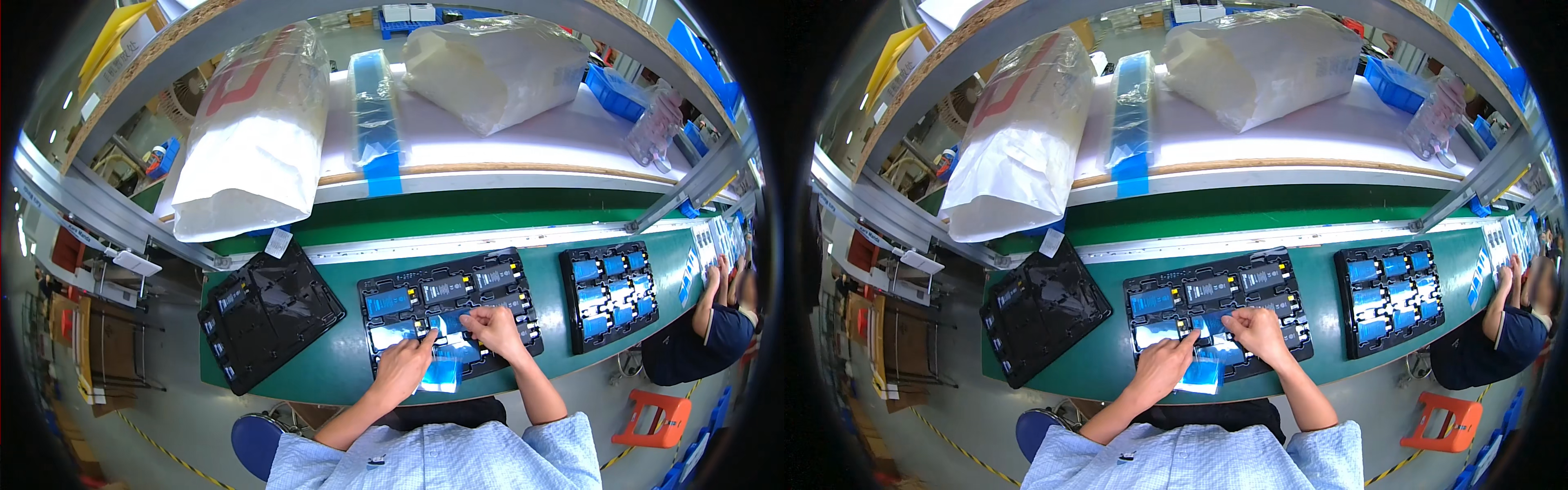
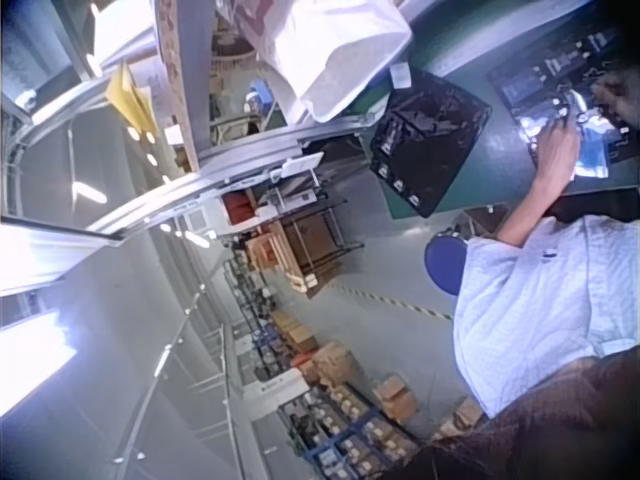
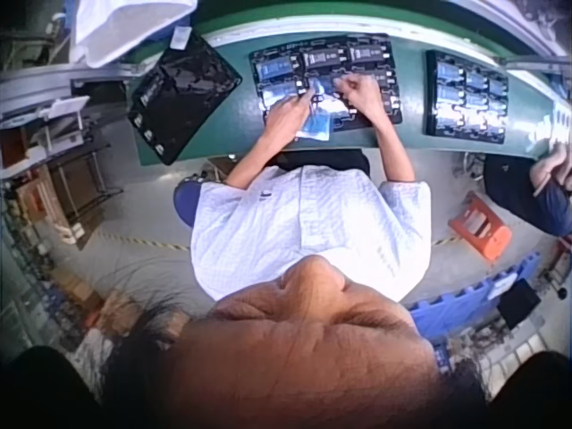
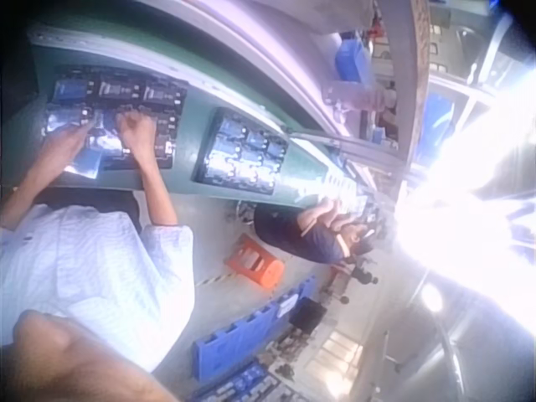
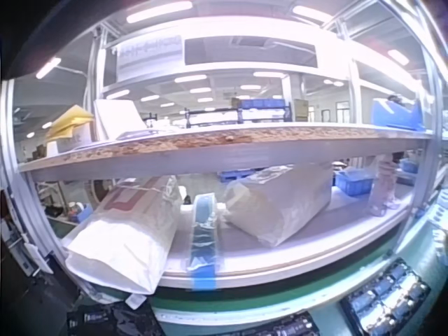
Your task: The person applies blue adhesive labels to small blue rectangular items arranged in black trays on a green workbench. They repeatedly reach for labels, peel them, and place them onto the items one by one.
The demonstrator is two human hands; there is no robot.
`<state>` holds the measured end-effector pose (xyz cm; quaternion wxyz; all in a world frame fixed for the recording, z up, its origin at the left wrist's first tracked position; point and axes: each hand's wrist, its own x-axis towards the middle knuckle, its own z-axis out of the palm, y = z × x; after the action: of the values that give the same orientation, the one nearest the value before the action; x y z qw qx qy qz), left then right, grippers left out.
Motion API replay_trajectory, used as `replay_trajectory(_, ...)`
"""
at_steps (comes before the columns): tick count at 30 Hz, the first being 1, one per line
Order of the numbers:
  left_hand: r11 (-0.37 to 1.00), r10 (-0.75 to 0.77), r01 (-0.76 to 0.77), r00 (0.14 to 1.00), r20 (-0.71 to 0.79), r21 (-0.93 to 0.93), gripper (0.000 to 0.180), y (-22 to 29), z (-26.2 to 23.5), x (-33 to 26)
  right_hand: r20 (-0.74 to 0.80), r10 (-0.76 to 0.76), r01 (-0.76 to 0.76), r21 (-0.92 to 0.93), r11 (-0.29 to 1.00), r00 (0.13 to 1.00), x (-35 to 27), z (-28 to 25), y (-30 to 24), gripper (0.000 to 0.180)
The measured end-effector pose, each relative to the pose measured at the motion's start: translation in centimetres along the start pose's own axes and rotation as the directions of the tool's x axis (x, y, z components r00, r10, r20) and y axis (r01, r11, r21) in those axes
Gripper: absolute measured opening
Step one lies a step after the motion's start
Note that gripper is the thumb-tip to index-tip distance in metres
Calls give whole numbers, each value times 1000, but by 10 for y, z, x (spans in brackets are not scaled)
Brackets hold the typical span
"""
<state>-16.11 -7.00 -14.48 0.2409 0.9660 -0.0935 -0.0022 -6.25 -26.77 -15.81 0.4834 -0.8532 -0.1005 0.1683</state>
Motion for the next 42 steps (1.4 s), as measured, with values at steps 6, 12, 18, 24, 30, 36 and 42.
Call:
replay_trajectory(6,999,20,-18,999,-33,48,40,0,3,0,-83,-60,49,-134,990,995,-2,3,-7,23)
replay_trajectory(12,998,26,-24,999,-40,58,40,0,4,0,-175,-252,193,-298,935,952,-7,12,-7,22)
replay_trajectory(18,994,20,-17,999,-25,111,43,2,7,-1,-93,-184,144,-329,933,978,-8,9,-16,18)
replay_trajectory(24,994,5,-2,999,-36,106,43,3,10,-2,-65,-276,247,-292,924,959,-13,3,-26,19)
replay_trajectory(30,996,-5,10,998,-59,89,39,5,7,-2,10,-210,209,-125,970,978,-8,-1,-19,22)
replay_trajectory(36,997,-79,80,995,-54,20,36,10,3,-3,88,-87,66,217,974,992,2,-8,-7,19)
replay_trajectory(42,997,-66,68,995,-77,22,36,8,5,-7,164,68,-125,366,922,984,2,-18,-3,23)
